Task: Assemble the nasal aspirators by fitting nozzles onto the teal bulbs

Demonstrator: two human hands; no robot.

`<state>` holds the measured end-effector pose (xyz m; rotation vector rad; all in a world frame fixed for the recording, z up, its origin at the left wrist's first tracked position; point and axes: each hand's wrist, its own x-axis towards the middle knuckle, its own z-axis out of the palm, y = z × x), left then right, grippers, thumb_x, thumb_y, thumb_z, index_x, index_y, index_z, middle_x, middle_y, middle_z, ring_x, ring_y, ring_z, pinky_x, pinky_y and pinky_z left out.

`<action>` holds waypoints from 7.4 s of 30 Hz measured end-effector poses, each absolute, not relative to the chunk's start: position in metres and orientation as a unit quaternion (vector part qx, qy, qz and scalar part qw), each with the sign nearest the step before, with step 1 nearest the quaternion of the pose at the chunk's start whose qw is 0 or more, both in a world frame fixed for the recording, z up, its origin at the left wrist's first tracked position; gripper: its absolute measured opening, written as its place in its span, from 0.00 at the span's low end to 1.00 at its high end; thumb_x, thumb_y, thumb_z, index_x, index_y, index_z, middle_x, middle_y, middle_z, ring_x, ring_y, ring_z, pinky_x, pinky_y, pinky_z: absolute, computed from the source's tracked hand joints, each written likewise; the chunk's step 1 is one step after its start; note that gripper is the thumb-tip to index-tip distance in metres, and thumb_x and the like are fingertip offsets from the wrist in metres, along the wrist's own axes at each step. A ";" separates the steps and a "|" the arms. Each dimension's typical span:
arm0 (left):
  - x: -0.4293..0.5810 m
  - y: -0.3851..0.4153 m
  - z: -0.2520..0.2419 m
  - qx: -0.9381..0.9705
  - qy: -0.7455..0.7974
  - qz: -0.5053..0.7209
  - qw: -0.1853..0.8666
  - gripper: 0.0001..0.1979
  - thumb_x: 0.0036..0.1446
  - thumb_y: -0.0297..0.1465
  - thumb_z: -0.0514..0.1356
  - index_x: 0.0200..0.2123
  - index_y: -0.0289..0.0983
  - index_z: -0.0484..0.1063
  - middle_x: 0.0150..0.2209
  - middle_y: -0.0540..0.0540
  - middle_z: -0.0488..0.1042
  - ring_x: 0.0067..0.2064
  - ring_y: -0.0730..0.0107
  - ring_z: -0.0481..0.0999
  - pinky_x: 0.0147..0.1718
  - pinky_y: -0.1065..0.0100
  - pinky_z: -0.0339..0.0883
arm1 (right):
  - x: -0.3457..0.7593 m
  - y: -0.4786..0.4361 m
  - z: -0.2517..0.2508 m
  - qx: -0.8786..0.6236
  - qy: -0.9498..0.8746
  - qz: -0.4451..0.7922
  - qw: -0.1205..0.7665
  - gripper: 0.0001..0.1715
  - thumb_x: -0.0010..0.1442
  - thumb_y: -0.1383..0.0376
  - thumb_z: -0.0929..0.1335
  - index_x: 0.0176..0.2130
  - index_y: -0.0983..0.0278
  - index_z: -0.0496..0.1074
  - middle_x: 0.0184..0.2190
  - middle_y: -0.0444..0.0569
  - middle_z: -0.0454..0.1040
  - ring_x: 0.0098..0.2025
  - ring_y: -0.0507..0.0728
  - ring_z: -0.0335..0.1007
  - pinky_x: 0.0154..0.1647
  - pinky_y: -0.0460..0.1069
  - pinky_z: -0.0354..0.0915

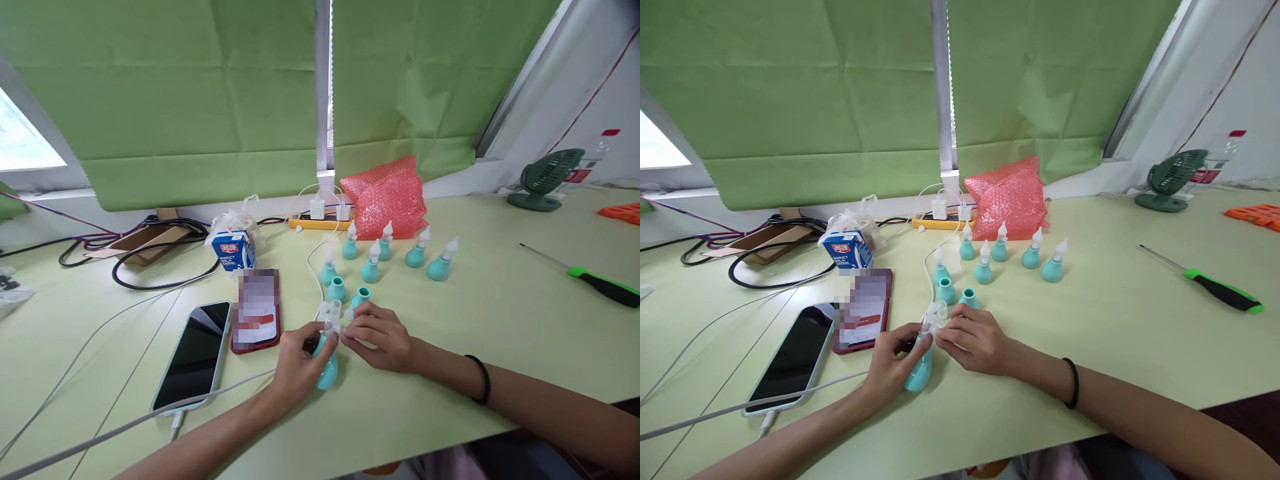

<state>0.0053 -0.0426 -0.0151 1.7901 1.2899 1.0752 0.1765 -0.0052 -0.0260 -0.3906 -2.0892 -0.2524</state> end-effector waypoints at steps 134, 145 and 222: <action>0.005 -0.049 -0.016 0.783 0.389 0.442 0.200 0.11 0.49 0.32 0.58 0.37 0.35 0.69 0.29 0.48 0.61 0.30 0.72 0.65 0.27 0.71 0.63 | 0.205 0.008 0.000 -0.279 -0.903 -0.041 0.326 0.20 0.49 0.59 0.63 0.14 0.64 0.52 0.11 0.38 0.49 0.15 0.46 0.42 0.19 0.45 0.41; 0.008 -0.046 -0.014 0.763 0.418 0.430 0.243 0.13 0.51 0.29 0.55 0.42 0.37 0.66 0.36 0.45 0.68 0.37 0.69 0.69 0.36 0.68 0.65 | 0.203 0.006 -0.008 -0.286 -0.900 -0.075 0.319 0.14 0.49 0.61 0.62 0.17 0.64 0.59 0.10 0.39 0.56 0.14 0.47 0.50 0.18 0.44 0.44; 0.005 -0.050 -0.007 0.771 0.425 0.316 0.354 0.20 0.58 0.35 0.43 0.16 0.36 0.56 0.14 0.55 0.56 0.17 0.79 0.55 0.19 0.74 0.50 | 0.189 -0.028 0.000 -0.231 -0.895 0.177 0.337 0.09 0.47 0.65 0.65 0.31 0.64 0.71 0.19 0.44 0.70 0.23 0.50 0.65 0.24 0.44 0.60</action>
